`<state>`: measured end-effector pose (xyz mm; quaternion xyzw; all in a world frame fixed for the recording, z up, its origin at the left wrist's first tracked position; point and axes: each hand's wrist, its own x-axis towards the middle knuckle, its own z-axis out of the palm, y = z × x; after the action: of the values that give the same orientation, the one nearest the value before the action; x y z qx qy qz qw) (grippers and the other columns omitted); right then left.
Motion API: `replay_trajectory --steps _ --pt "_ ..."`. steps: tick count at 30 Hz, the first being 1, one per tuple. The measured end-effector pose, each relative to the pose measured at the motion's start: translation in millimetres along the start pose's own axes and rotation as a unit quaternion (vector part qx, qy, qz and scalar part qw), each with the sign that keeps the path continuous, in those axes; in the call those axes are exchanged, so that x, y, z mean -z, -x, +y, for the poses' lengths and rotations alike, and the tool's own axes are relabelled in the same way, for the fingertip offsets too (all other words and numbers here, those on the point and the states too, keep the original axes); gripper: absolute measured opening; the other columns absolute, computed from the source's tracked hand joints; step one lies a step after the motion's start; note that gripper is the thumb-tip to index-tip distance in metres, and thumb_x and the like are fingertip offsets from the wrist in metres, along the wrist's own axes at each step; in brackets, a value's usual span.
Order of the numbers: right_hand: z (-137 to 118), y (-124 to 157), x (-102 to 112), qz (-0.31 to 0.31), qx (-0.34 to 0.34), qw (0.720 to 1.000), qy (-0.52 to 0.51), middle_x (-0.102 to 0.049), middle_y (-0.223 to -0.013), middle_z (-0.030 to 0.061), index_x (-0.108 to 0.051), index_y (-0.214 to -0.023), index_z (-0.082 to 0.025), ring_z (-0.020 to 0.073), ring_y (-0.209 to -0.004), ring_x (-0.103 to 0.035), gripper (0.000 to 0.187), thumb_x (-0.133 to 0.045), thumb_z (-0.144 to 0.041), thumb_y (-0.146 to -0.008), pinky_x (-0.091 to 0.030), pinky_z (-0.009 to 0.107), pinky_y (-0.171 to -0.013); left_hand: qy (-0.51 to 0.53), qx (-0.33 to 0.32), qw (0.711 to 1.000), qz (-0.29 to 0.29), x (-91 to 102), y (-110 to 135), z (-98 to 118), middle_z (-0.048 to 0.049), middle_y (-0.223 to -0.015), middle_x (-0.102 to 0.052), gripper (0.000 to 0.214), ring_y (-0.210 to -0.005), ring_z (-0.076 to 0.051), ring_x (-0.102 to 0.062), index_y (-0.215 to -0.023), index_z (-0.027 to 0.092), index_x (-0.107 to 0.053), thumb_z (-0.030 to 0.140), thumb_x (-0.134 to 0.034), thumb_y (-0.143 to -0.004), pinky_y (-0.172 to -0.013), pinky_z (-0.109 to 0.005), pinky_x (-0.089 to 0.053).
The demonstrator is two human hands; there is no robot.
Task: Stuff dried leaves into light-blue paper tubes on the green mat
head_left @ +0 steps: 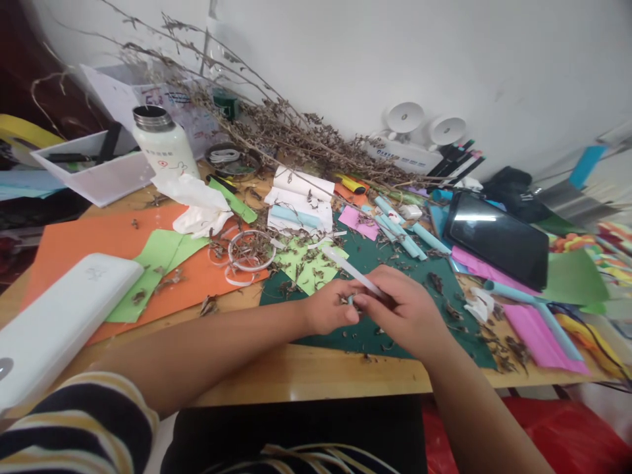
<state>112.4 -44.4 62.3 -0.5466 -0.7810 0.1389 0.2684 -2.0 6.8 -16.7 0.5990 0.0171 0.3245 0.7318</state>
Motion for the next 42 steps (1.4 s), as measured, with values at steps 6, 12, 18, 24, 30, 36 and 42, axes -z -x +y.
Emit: replay_trajectory --steps 6,12,18,24,30,36,42 --pt "2 2 1 -0.005 0.002 0.999 -0.039 -0.051 -0.068 0.0008 -0.053 -0.068 -0.018 0.0102 -0.062 -0.05 0.009 -0.049 -0.017 -0.075 -0.041 0.023 -0.054 0.037 0.054 0.998 0.013 0.3 -1 -5 0.0 -0.064 -0.047 0.067 -0.063 -0.012 -0.044 -0.075 0.011 -0.053 0.066 -0.061 -0.038 -0.06 -0.025 -0.037" --pt "7 11 4 0.01 0.104 0.994 0.03 -0.051 -0.079 0.0038 -0.057 -0.08 -0.02 0.0127 -0.074 -0.05 0.014 -0.049 -0.012 -0.072 -0.043 0.025 -0.061 0.015 0.084 0.996 0.02 -0.4 -2 5 0.0042 -0.055 -0.041 0.057 -0.052 -0.007 -0.035 -0.064 0.012 -0.048 0.063 -0.062 -0.044 -0.048 -0.019 -0.028" --pt "3 15 10 -0.023 0.174 0.971 0.162 -0.055 -0.088 0.008 -0.058 -0.09 -0.018 0.0174 -0.077 -0.051 0.021 -0.05 -0.017 -0.071 -0.043 0.031 -0.064 0.02 0.089 0.996 -0.011 1.6 -1 3 0.0041 -0.056 -0.042 0.053 -0.052 -0.008 -0.037 -0.068 0.012 -0.046 0.057 -0.064 -0.047 -0.048 -0.02 -0.03" --pt "-2 19 13 -0.1 0.122 0.956 0.246 -0.063 -0.073 0.0044 -0.057 -0.098 -0.021 0.0147 -0.06 -0.056 0.027 -0.043 -0.023 -0.076 -0.04 0.025 -0.05 -0.049 0.093 0.994 -0.027 3.5 -1 15 0.0061 -0.051 -0.034 0.046 -0.049 -0.006 -0.031 -0.061 0.014 -0.042 0.056 -0.059 -0.053 -0.044 -0.019 -0.024" --pt "5 47 15 -0.046 0.046 0.991 0.116 -0.059 -0.068 -0.0009 -0.045 -0.113 -0.027 0.0118 -0.056 -0.055 0.037 -0.042 -0.021 -0.077 -0.041 0.022 -0.048 -0.106 0.075 0.992 0.002 2.2 -1 15 0.0062 -0.049 -0.032 0.044 -0.048 -0.006 -0.029 -0.057 0.014 -0.04 0.055 -0.056 -0.06 -0.044 -0.019 -0.023" --pt "58 90 8 0.124 -0.126 0.966 0.19 -0.055 -0.079 0.0047 -0.023 -0.129 -0.018 0.0164 -0.065 -0.055 0.05 -0.037 -0.027 -0.081 -0.045 0.029 -0.056 -0.069 0.019 0.997 -0.029 -2.5 -2 20 0.0029 -0.043 -0.038 0.05 -0.039 -0.007 -0.033 -0.053 0.014 -0.041 0.062 -0.038 -0.068 -0.041 -0.022 -0.025" --pt "94 86 -13 0.107 -0.14 0.941 0.289 -0.054 -0.105 0.0154 -0.039 -0.12 -0.016 0.0265 -0.093 -0.052 0.039 -0.032 -0.026 -0.083 -0.043 0.044 -0.072 -0.043 -0.014 0.998 0.037 -14.6 -6 52 0.0011 -0.041 -0.041 0.029 -0.037 -0.007 -0.034 -0.048 0.012 -0.044 0.036 -0.049 -0.064 -0.038 -0.02 -0.023"
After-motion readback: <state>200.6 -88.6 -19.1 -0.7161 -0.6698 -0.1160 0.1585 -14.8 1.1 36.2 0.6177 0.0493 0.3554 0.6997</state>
